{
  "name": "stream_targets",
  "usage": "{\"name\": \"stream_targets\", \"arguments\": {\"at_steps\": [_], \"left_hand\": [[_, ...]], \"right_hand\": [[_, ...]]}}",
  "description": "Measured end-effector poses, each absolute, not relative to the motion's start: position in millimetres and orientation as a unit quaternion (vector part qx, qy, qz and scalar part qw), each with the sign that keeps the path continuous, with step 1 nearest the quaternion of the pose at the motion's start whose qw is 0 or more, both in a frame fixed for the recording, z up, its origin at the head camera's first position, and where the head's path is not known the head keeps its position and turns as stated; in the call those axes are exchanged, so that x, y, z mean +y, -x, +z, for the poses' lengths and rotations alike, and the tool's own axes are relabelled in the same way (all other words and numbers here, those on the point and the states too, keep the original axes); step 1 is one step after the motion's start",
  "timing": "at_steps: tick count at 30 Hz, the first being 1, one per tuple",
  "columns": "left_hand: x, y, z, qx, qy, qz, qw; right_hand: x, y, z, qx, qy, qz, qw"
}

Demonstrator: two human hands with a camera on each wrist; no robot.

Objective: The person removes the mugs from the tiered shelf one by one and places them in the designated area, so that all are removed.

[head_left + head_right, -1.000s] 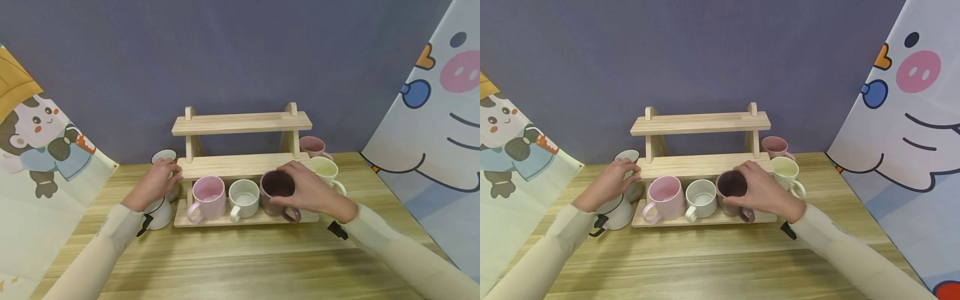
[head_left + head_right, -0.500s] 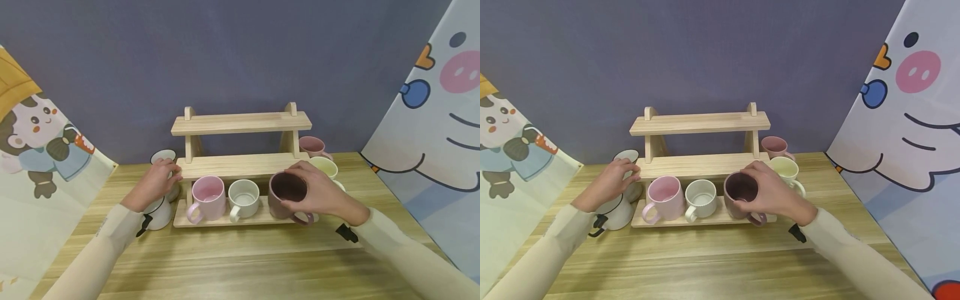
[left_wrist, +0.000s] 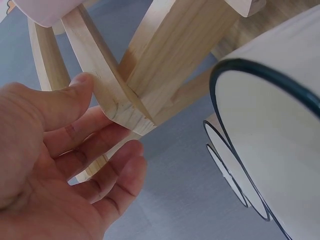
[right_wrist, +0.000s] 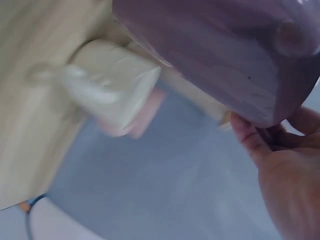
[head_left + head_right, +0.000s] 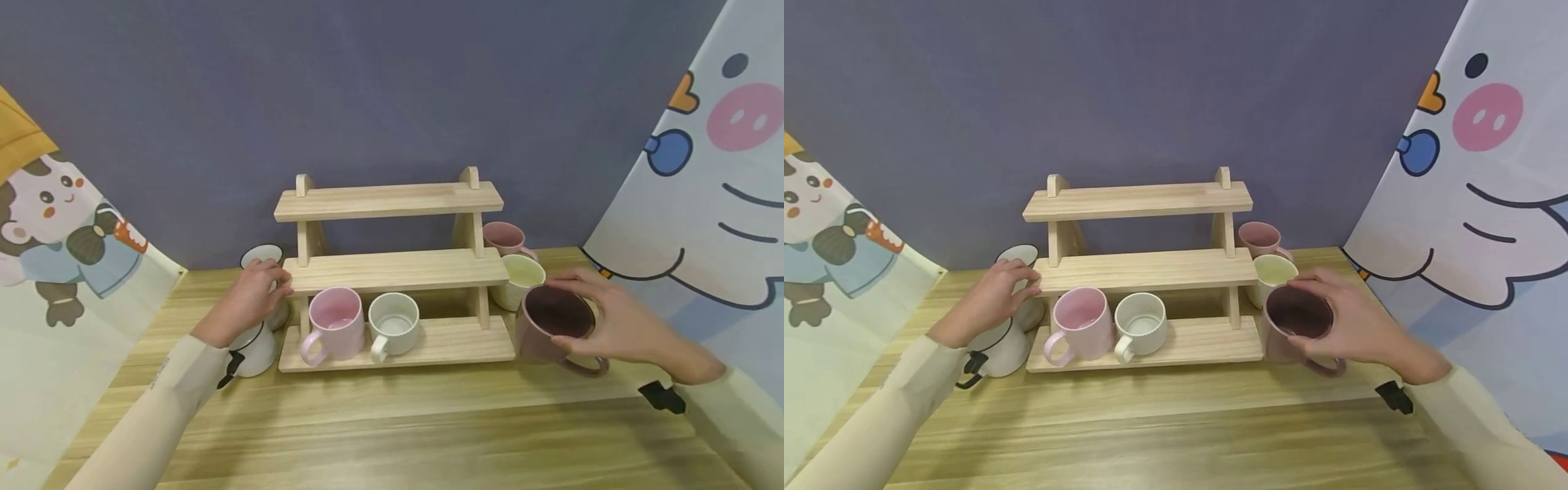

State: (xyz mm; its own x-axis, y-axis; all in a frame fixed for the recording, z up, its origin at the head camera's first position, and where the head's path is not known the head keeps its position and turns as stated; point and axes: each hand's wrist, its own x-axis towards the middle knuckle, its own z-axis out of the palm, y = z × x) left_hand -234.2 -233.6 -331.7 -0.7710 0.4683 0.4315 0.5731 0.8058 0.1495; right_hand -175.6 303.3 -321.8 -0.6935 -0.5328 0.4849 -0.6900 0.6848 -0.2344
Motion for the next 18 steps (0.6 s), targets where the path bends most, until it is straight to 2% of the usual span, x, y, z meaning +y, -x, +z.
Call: {"name": "stream_targets", "arguments": {"at_steps": [6, 18], "left_hand": [[-236.0, 233.5, -330.0, -0.933, 0.275, -0.14, 0.187], [-233.6, 236.1, -331.6, -0.933, 0.277, -0.138, 0.184]], "right_hand": [[323.5, 187.9, -341.5, -0.909, -0.329, 0.189, 0.172], [331.4, 211.9, -373.6, -0.926, -0.275, 0.202, 0.161]]}}
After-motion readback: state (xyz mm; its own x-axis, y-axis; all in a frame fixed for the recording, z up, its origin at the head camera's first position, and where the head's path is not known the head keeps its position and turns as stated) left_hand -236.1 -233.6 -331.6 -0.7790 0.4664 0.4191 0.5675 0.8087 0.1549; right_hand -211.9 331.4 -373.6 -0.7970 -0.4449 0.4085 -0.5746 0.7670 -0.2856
